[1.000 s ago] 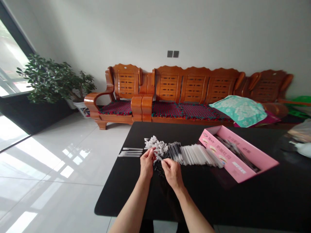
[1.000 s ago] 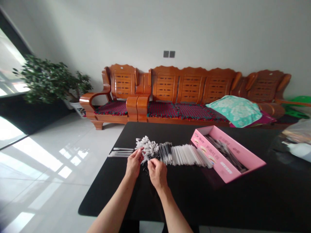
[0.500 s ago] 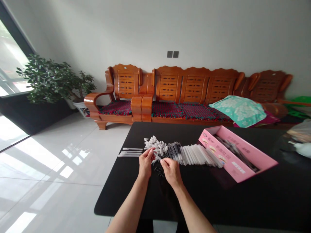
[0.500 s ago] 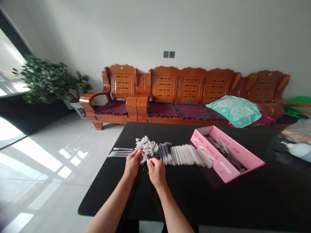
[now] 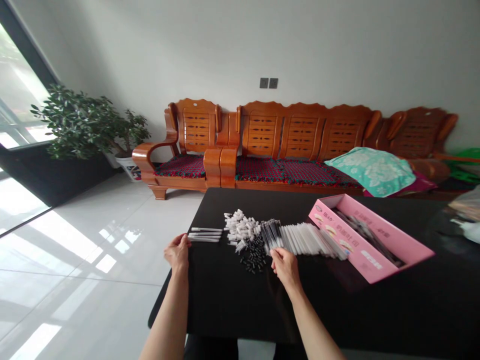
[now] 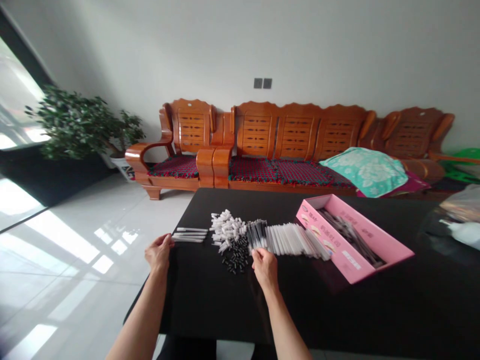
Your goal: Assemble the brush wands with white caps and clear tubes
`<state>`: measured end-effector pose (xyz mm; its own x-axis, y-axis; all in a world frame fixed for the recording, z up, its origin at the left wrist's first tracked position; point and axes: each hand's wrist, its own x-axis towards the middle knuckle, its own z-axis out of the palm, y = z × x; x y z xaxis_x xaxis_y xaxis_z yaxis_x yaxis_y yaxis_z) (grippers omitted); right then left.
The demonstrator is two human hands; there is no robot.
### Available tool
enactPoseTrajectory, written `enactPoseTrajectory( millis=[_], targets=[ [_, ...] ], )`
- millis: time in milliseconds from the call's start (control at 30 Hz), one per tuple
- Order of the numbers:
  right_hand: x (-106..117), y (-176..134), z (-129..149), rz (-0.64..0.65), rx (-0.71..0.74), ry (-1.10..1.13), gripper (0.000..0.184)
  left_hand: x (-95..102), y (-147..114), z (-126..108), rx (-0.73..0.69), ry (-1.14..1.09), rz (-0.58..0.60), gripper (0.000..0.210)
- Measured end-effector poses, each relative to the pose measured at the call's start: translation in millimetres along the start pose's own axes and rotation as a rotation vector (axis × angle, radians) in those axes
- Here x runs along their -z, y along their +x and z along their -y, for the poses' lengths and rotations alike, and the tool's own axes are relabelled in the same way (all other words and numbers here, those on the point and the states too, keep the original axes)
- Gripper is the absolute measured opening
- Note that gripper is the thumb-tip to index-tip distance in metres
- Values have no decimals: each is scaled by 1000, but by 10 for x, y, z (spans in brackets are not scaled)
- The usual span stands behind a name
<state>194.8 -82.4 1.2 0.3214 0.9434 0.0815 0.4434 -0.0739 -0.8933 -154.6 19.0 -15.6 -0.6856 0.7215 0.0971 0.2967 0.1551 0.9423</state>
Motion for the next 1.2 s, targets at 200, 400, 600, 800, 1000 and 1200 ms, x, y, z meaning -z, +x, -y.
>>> enactPoseTrajectory(
  millis=[200, 400, 600, 800, 1000, 1200],
  targets=[
    [37, 13, -42, -11, -7, -12, 35, 66, -83, -96, 61, 125, 87, 33],
    [55, 13, -90, -11, -16, -3, 34, 82, -229, -195, -72, 236, 13, 31],
    [26, 22, -73, -4, -37, 21, 34, -140, -509, -288, -399, 324, 224, 31],
    [138, 68, -130, -33, 2, -85, 33, -312, -469, -252, -436, 413, 220, 30],
    [334, 202, -98, -169, -31, -388, 24, -348, -401, -228, -451, 409, 207, 30],
    [432, 382, 28, -234, -165, -748, 18, -357, -597, -257, -471, 307, 179, 27]
  ],
)
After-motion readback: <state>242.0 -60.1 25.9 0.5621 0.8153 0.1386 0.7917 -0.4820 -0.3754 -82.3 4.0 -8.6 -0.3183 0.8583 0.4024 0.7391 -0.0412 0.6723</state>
